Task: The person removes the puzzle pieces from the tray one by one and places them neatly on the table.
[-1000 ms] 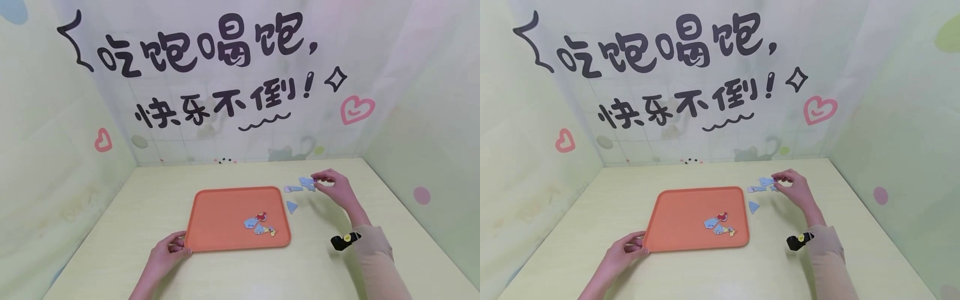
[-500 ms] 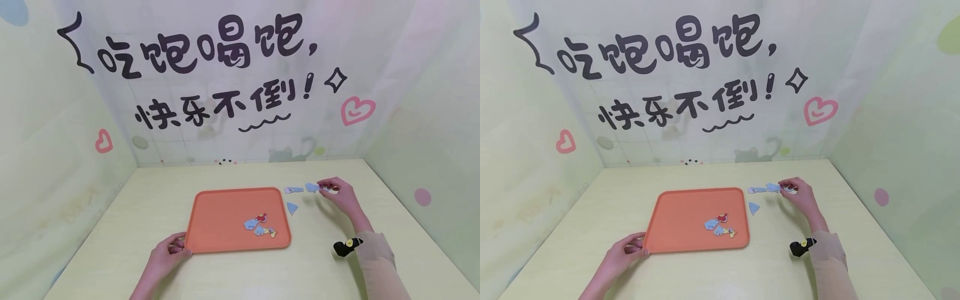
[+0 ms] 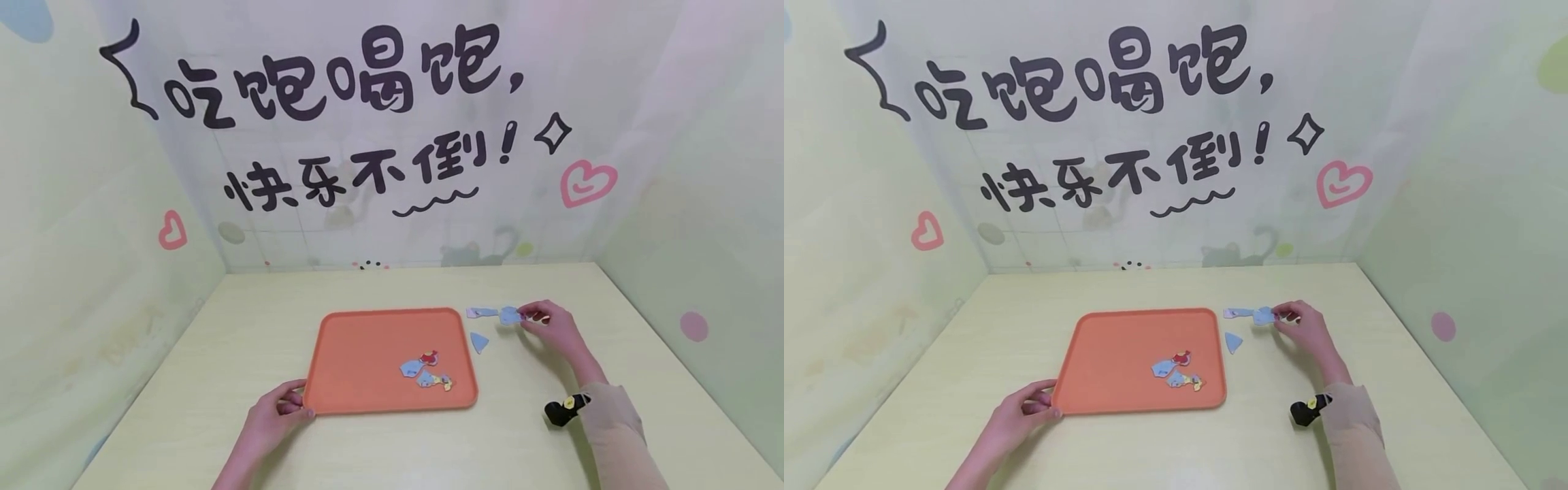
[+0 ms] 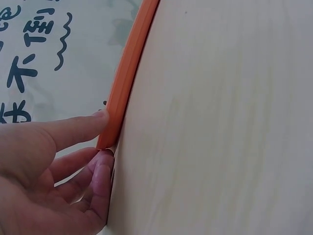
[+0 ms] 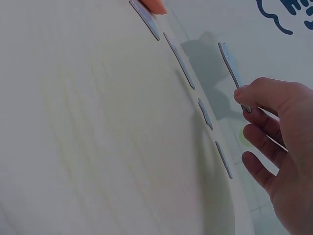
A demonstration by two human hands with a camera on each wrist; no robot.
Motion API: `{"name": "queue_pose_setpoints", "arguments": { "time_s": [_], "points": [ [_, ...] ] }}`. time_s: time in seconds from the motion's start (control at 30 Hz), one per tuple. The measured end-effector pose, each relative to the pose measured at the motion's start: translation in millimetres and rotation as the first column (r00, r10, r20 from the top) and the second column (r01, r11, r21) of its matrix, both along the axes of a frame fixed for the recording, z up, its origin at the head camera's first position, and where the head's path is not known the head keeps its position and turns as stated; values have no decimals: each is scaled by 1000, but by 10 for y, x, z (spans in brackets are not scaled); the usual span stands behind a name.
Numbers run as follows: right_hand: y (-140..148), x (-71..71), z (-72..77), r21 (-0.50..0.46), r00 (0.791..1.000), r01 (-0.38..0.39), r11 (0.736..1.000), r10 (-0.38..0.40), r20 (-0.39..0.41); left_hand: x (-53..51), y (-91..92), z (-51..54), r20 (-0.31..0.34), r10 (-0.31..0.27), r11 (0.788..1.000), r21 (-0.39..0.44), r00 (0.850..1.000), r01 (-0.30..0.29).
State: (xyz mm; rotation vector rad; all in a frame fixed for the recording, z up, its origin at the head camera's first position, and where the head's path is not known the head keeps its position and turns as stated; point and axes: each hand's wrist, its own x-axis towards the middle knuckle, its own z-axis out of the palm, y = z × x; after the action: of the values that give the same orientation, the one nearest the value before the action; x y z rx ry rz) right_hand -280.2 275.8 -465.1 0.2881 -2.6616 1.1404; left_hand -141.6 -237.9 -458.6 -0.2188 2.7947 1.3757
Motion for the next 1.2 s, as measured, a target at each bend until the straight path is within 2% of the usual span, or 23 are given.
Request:
{"name": "queue_pose_setpoints", "arguments": {
  "time_s": [0.17,0.37,0.5,0.8,1.2],
  "points": [
    [-22,-1,-88,23,999,-22,1000,21,46,-5,1,-20,-1,-2,1000,-6,1000,2],
    [-19,12,-160,67,995,-38,997,31,96,-11,-12,21,34,-4,1000,14,999,3],
    [-11,23,-145,83,991,-58,995,48,124,-26,0,49,35,5,1000,8,999,-5],
    [-25,-1,-60,112,973,-109,988,83,216,-85,11,56,6,4,998,-63,1000,-4],
    [-44,-16,-24,121,953,-139,983,99,288,-84,27,38,30,15,1000,-24,999,-14]
  ]
}}
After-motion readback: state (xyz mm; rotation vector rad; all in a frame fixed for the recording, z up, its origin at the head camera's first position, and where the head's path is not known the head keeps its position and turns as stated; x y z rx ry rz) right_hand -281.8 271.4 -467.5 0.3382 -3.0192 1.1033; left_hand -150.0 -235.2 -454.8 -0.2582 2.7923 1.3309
